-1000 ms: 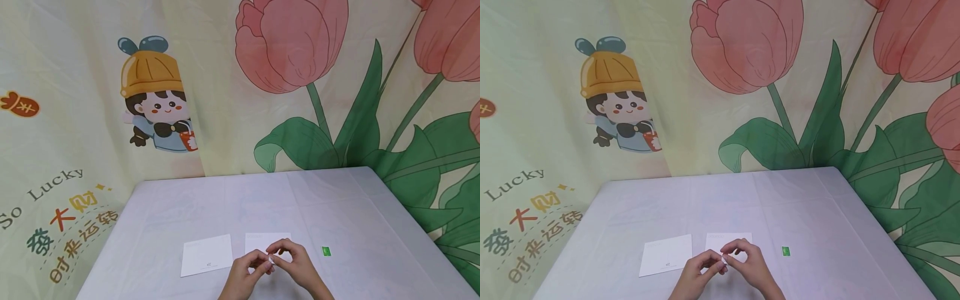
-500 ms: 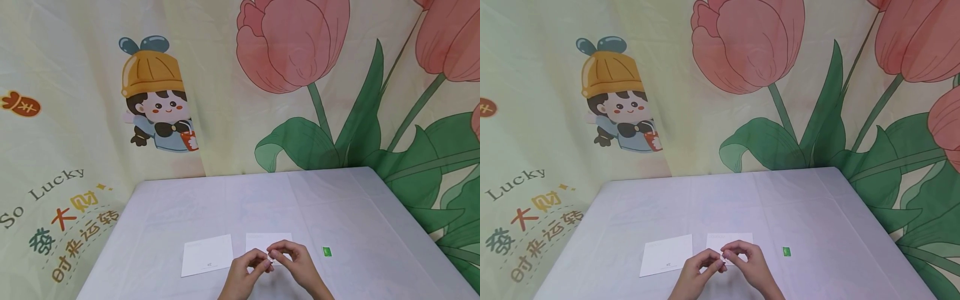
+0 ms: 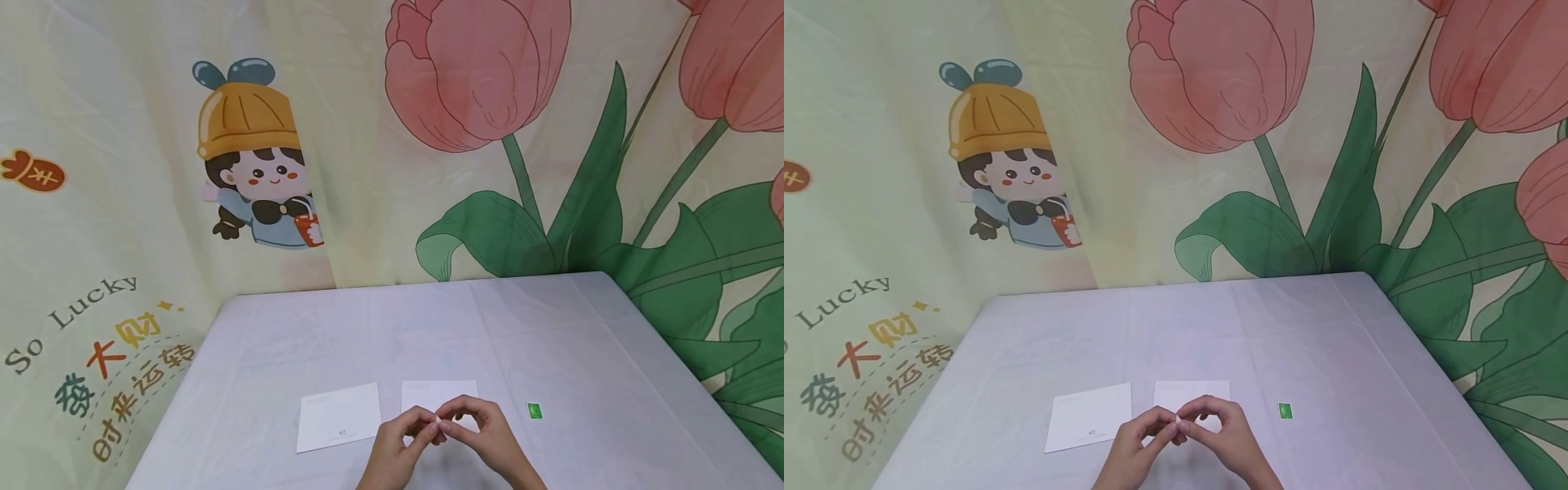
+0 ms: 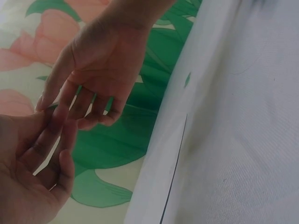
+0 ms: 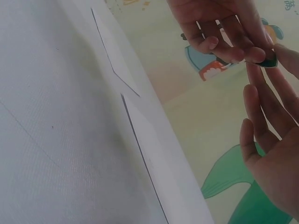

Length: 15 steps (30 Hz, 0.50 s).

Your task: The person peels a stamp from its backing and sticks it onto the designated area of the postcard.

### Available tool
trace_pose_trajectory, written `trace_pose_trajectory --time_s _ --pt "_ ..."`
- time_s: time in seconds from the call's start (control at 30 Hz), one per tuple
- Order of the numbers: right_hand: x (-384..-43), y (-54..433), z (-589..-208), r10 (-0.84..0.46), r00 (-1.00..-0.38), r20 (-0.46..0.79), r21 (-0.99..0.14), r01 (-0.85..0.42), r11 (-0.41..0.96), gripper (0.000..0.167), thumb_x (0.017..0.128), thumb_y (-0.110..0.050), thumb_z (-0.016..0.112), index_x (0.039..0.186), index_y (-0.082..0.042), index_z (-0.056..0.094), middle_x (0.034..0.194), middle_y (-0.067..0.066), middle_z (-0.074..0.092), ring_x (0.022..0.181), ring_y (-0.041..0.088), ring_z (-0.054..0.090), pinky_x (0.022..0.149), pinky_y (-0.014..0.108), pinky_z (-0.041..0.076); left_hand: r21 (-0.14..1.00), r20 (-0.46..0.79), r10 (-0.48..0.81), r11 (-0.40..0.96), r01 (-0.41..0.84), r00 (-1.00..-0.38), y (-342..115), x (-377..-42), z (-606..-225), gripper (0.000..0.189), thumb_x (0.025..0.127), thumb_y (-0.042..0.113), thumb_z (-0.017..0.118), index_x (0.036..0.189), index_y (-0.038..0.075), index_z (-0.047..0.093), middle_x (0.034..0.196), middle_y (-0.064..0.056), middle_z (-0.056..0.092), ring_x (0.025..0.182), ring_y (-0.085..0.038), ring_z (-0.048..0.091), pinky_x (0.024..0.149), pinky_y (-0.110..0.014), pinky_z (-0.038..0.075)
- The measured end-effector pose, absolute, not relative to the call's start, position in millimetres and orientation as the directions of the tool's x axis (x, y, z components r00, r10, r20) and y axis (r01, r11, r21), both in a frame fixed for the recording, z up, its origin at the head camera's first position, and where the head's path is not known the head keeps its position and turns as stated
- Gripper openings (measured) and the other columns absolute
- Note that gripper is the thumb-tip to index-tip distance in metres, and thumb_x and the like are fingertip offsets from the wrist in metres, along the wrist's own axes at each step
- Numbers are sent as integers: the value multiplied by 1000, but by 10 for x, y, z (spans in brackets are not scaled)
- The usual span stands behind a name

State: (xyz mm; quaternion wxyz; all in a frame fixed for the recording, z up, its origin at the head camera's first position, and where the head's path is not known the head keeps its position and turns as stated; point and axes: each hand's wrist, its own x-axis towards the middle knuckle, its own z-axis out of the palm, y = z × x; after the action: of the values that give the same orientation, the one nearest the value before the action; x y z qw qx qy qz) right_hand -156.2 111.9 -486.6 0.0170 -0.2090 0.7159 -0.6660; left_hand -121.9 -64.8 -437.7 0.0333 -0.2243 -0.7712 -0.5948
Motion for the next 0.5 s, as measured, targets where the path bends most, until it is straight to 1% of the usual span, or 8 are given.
trace_pose_trajectory --time_s 0.17,0.4,0.5 --pt "-1557 1113 -4873 -320 -914 250 -961 -275 34 12 86 -8 64 97 -6 67 92 4 67 87 17 59 79 33 43 901 318 299 199 385 -900 -647 -1213 -4368 8 90 7 58 86 1 61 73 -12 67 65 -24 64 59 -26 49" --pt "-1562 1100 -4871 -312 -925 214 -970 -238 40 14 88 -10 63 99 -3 66 92 4 67 87 17 58 78 32 43 895 332 295 201 398 -896 -647 -1219 -4381 8 90 8 58 87 2 62 74 -11 67 65 -19 64 58 -26 49" --pt "-1560 1097 -4862 -312 -926 212 -971 -236 41 15 88 -12 62 99 -2 66 92 4 67 87 17 58 78 32 43 894 335 297 199 401 -894 -650 -1223 -4390 8 90 8 58 87 3 62 76 -10 67 65 -20 64 58 -26 49"
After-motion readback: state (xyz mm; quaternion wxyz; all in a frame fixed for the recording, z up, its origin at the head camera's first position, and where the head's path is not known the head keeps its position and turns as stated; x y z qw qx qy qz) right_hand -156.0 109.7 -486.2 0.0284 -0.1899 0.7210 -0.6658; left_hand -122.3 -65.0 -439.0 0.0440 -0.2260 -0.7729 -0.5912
